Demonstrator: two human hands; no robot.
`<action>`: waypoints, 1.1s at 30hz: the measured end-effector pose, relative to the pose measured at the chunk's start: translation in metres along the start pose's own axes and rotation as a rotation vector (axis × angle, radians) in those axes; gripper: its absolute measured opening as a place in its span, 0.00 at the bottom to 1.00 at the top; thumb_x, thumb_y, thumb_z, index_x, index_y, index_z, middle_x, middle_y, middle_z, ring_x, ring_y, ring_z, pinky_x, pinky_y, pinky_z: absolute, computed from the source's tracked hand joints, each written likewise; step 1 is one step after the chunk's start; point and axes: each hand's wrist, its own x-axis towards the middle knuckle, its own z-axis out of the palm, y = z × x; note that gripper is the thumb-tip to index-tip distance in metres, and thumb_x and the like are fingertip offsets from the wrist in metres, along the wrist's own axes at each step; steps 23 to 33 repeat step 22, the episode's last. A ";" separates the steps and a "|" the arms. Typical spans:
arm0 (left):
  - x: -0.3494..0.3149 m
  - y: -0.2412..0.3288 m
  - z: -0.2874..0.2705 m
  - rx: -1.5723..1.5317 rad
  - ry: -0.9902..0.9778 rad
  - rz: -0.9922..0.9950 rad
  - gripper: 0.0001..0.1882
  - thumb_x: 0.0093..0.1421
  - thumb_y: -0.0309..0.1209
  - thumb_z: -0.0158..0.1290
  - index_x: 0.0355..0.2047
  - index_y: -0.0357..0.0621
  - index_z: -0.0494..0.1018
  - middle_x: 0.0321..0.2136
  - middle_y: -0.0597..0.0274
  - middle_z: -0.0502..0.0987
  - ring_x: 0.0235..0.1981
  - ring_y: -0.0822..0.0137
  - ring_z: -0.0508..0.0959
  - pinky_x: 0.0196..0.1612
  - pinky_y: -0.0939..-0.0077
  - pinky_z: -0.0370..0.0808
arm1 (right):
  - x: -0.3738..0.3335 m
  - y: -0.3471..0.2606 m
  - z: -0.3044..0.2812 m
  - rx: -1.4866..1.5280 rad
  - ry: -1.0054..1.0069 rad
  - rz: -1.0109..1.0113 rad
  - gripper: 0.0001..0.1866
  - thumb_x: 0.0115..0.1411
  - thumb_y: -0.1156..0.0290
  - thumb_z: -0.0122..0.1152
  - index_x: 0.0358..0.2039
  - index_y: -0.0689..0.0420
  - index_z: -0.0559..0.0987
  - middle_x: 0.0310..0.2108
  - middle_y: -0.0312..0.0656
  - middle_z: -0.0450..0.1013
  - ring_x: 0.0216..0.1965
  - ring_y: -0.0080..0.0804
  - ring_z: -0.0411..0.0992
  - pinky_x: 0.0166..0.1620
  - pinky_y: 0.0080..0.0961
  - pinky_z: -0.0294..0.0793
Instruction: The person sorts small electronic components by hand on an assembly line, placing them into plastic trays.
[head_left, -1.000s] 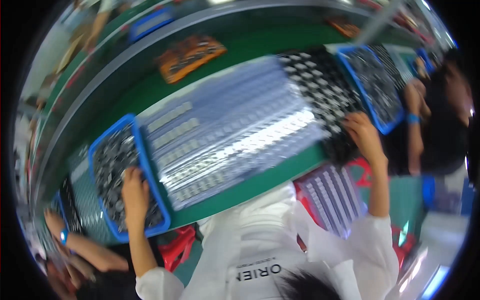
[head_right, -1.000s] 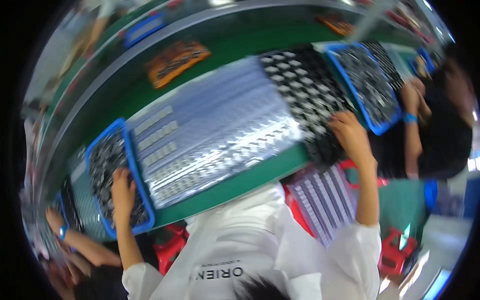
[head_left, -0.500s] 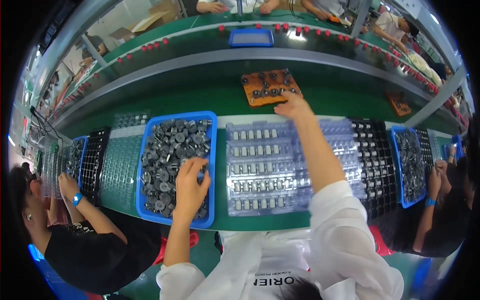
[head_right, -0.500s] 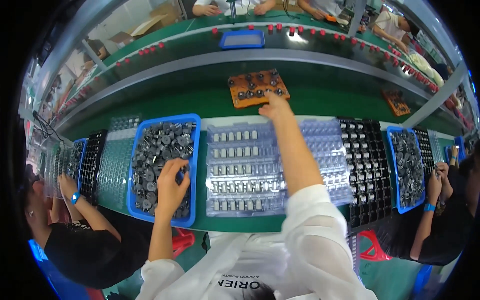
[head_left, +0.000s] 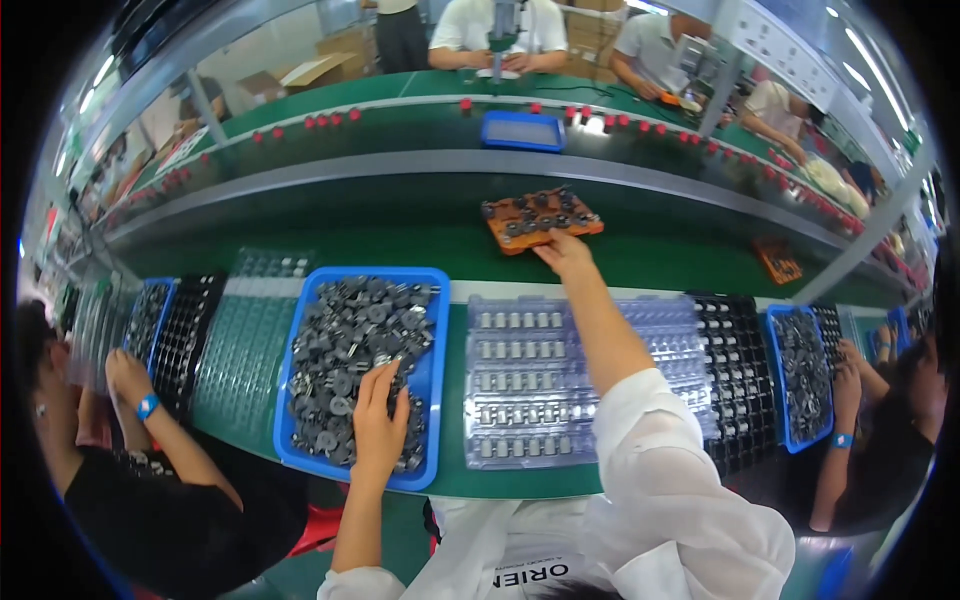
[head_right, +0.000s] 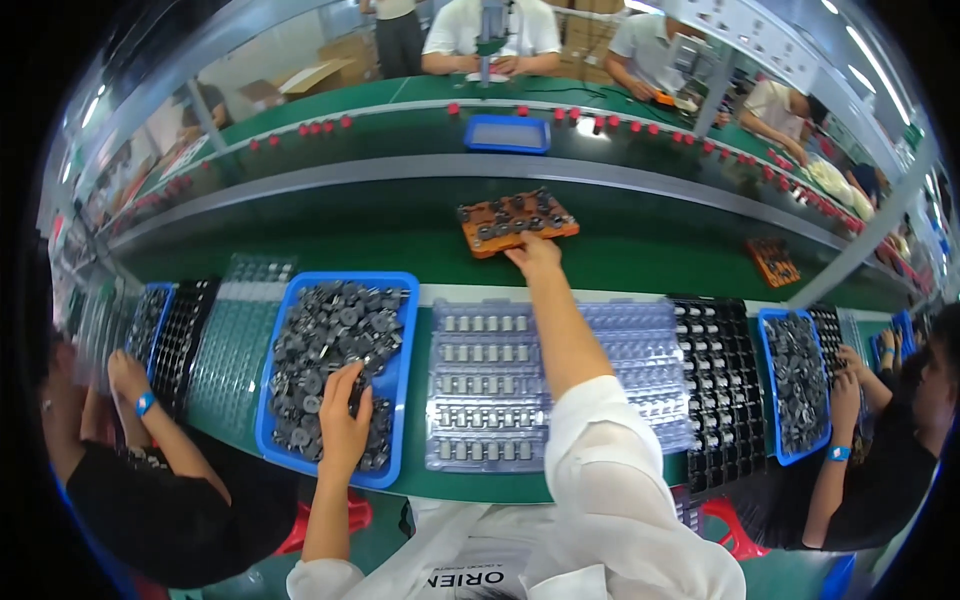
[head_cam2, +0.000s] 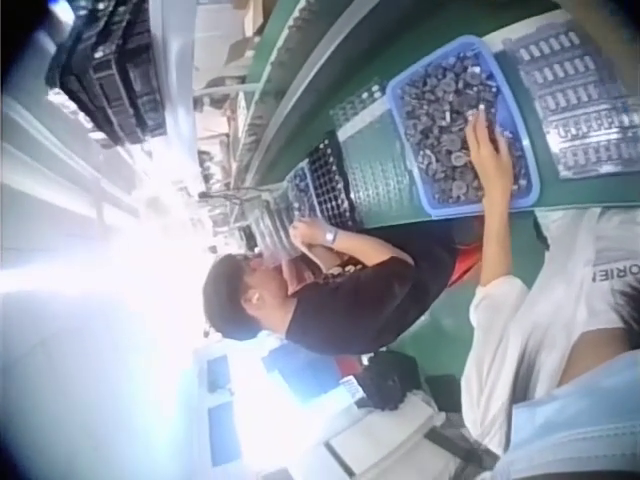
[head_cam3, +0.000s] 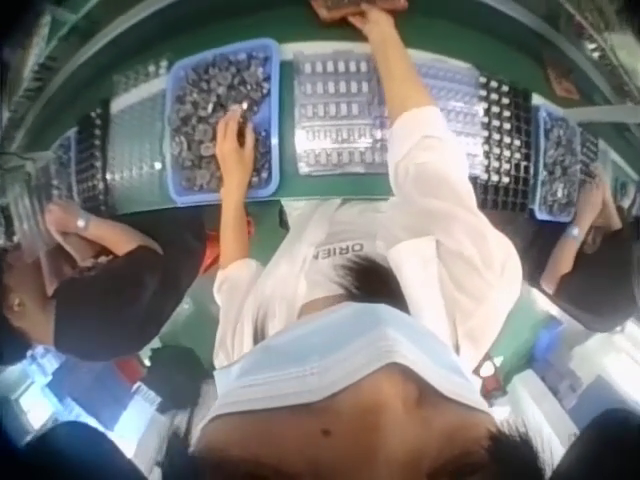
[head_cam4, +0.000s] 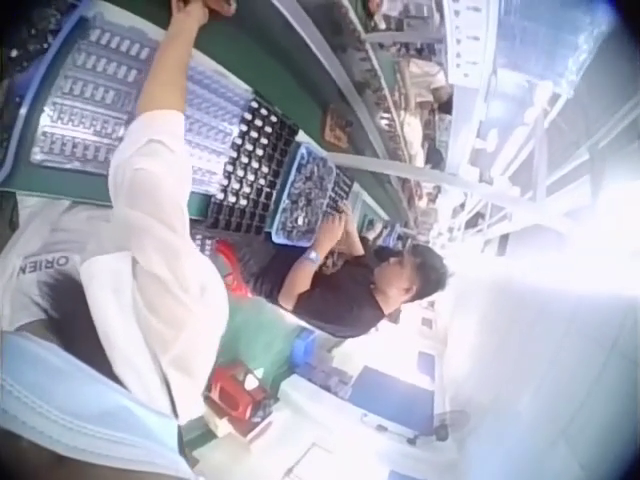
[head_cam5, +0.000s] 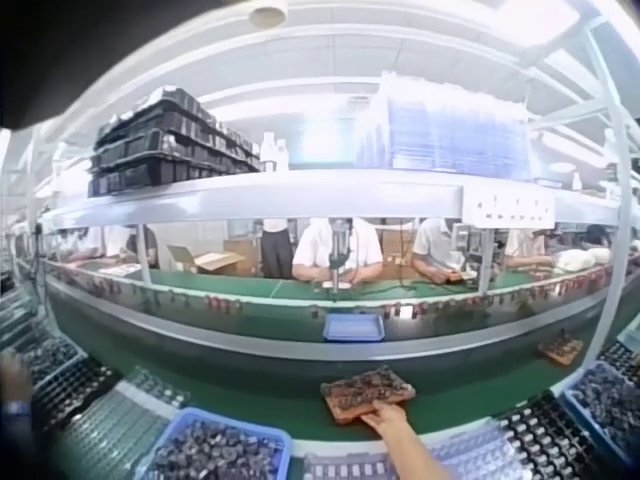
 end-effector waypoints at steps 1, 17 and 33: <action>-0.002 -0.007 0.001 0.022 0.016 -0.032 0.17 0.54 0.20 0.53 0.46 0.37 0.72 0.43 0.49 0.74 0.45 0.50 0.74 0.48 0.66 0.70 | -0.020 0.001 0.014 -0.039 -0.008 -0.029 0.18 0.61 0.80 0.49 0.52 0.54 0.68 0.49 0.46 0.69 0.49 0.48 0.71 0.49 0.54 0.73; 0.060 0.050 0.025 -0.375 0.237 0.228 0.15 0.62 0.25 0.48 0.45 0.36 0.57 0.60 0.42 0.60 0.61 0.54 0.63 0.58 0.66 0.62 | -0.253 0.002 0.111 -1.159 -0.700 -0.010 0.14 0.57 0.66 0.60 0.39 0.62 0.74 0.35 0.44 0.76 0.31 0.31 0.78 0.35 0.25 0.79; 0.054 0.044 0.027 -0.776 0.024 -0.041 0.18 0.63 0.29 0.50 0.47 0.36 0.56 0.60 0.42 0.59 0.63 0.50 0.59 0.59 0.67 0.63 | -0.272 0.004 0.129 -1.256 -0.798 -0.084 0.14 0.56 0.69 0.61 0.37 0.65 0.72 0.34 0.49 0.76 0.31 0.35 0.78 0.30 0.24 0.81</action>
